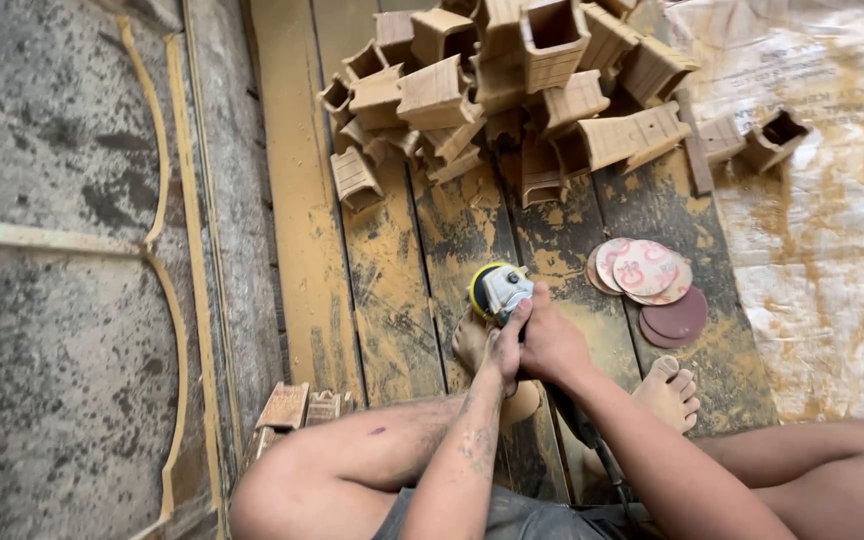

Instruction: The person sits on the ground and uses a handheld power sander to smooth small wooden pieces. They pick up each piece, sand it, and place it aside, repeating the process with multiple items.

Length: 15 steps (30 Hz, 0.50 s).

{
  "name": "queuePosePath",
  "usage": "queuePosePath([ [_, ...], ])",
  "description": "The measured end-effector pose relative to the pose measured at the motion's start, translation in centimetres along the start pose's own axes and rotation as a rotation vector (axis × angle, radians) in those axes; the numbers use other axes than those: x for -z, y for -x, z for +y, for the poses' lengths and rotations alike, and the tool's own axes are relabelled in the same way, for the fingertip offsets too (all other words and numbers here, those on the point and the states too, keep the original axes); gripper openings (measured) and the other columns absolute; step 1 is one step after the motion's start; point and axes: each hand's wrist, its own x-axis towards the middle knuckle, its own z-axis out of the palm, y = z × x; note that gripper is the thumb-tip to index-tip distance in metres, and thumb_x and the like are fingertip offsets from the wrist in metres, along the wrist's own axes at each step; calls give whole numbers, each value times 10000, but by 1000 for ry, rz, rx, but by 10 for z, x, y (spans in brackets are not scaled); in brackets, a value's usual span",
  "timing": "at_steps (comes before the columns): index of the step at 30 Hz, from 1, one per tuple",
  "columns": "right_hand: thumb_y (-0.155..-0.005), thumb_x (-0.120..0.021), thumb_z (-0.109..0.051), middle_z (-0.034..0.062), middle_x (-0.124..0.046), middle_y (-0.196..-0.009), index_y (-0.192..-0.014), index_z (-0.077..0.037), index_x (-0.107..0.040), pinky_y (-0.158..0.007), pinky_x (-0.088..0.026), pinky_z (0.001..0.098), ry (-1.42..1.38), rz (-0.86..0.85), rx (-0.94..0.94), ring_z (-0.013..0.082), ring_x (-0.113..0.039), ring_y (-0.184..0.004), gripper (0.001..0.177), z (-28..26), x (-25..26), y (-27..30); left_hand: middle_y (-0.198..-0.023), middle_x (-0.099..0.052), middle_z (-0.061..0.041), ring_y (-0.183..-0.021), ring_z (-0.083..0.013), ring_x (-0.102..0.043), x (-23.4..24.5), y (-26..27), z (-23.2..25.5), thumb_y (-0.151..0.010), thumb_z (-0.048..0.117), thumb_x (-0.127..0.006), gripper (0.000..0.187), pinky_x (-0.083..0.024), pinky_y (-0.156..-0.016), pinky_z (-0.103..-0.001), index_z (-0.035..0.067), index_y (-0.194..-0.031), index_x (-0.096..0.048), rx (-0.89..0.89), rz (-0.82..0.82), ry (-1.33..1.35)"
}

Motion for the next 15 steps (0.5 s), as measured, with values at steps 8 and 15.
queuePosePath([
  [8, -912, -459, -359, 328, -684, -1080, -1571, 69, -108, -935, -524, 656, 13, 140, -43, 544, -673, -1078, 860, 81, -22, -32, -1423, -509, -333, -1339, -423, -535, -40, 38, 8, -720, 725, -815, 1159, -486, -1050, -569, -137, -1410, -460, 43, -94, -122],
  [15, -910, -451, -392, 288, -678, -1071, -1606, -27, -93, -912, -542, 665, 25, 63, -5, 542, -680, -1051, 863, 49, -37, -7, -1320, -573, -384, -1321, -481, -497, 10, 67, 9, -667, 703, -812, 1165, -257, -1215, -471, -126, -1411, -473, -372, 368, -608],
])
